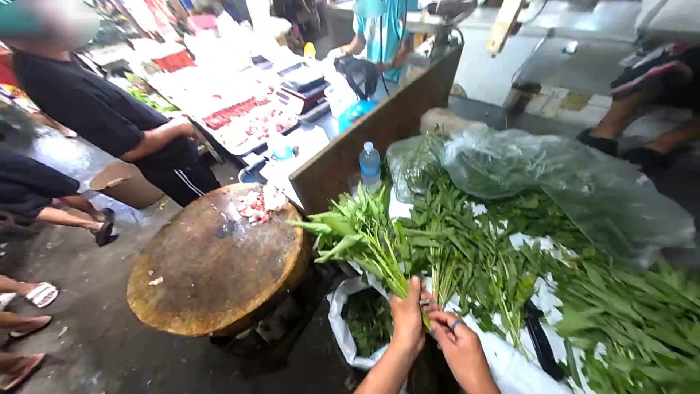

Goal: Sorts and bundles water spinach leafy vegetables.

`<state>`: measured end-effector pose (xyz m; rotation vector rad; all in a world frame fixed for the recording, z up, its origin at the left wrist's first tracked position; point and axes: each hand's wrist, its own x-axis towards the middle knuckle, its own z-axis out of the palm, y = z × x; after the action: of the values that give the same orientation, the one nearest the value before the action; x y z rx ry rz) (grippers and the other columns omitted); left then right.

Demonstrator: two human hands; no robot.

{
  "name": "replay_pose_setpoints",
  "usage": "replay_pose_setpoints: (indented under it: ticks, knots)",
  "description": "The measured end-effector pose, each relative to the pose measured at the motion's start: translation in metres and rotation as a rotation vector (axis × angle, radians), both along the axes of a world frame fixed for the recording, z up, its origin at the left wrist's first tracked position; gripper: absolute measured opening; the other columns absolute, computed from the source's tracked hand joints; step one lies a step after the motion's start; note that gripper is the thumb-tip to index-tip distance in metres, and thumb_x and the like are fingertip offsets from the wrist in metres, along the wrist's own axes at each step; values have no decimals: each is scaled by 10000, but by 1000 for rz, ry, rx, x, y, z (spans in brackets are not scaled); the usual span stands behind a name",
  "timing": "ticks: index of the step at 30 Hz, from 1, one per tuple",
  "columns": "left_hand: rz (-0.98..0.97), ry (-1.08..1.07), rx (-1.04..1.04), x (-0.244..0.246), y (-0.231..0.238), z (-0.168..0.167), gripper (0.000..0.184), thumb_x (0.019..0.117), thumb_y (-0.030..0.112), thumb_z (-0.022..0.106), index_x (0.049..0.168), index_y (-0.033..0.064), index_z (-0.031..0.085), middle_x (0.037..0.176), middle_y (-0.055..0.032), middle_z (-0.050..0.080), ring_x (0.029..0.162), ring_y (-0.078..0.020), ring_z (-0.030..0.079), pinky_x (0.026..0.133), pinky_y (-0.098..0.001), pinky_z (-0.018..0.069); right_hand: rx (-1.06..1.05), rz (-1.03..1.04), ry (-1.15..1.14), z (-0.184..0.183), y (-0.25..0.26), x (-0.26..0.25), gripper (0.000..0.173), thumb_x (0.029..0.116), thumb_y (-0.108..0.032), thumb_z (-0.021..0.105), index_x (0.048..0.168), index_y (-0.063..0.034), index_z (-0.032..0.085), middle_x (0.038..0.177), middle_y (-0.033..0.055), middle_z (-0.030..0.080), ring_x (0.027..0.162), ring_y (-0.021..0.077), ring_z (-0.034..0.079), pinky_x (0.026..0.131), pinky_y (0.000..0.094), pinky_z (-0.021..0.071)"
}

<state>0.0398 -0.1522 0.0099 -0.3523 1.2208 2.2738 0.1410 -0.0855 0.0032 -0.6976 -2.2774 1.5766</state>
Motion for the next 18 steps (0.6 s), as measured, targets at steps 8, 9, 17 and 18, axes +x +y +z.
replay_pose_setpoints:
  ticks: [8, 9, 17, 18]
  knots:
    - [47, 289, 219, 10, 6, 39, 96, 950, 142, 662, 953, 48, 642, 592, 9, 559, 457, -70, 517, 463, -238, 478, -1217, -351, 231, -18, 9, -38, 439, 1094, -375, 260, 874, -192, 593, 733, -31, 661, 704, 126, 659, 697, 358, 571]
    - [23, 296, 214, 19, 9, 38, 105, 940, 103, 655, 1016, 30, 658, 663, 0, 616, 506, -66, 550, 500, -234, 497, -1213, -354, 259, -9, 8, -43, 441, 1098, -368, 253, 873, -204, 595, 687, -63, 638, 636, 79, 632, 644, 304, 567]
    - [-2, 127, 268, 26, 17, 19, 83, 961, 25, 541, 945, 63, 613, 590, 39, 565, 474, -54, 521, 496, -225, 477, -1122, -261, 277, 27, 16, -55, 660, 1093, -516, 88, 1037, -134, 623, 620, -34, 636, 393, 17, 473, 378, 173, 420]
    - [-7, 116, 271, 26, 16, 20, 83, 977, 24, 533, 939, 70, 590, 586, 39, 552, 474, -58, 520, 498, -225, 482, -1130, -276, 280, 27, 15, -58, 663, 1095, -513, 101, 1035, -118, 630, 604, -27, 626, 389, 23, 472, 377, 178, 420]
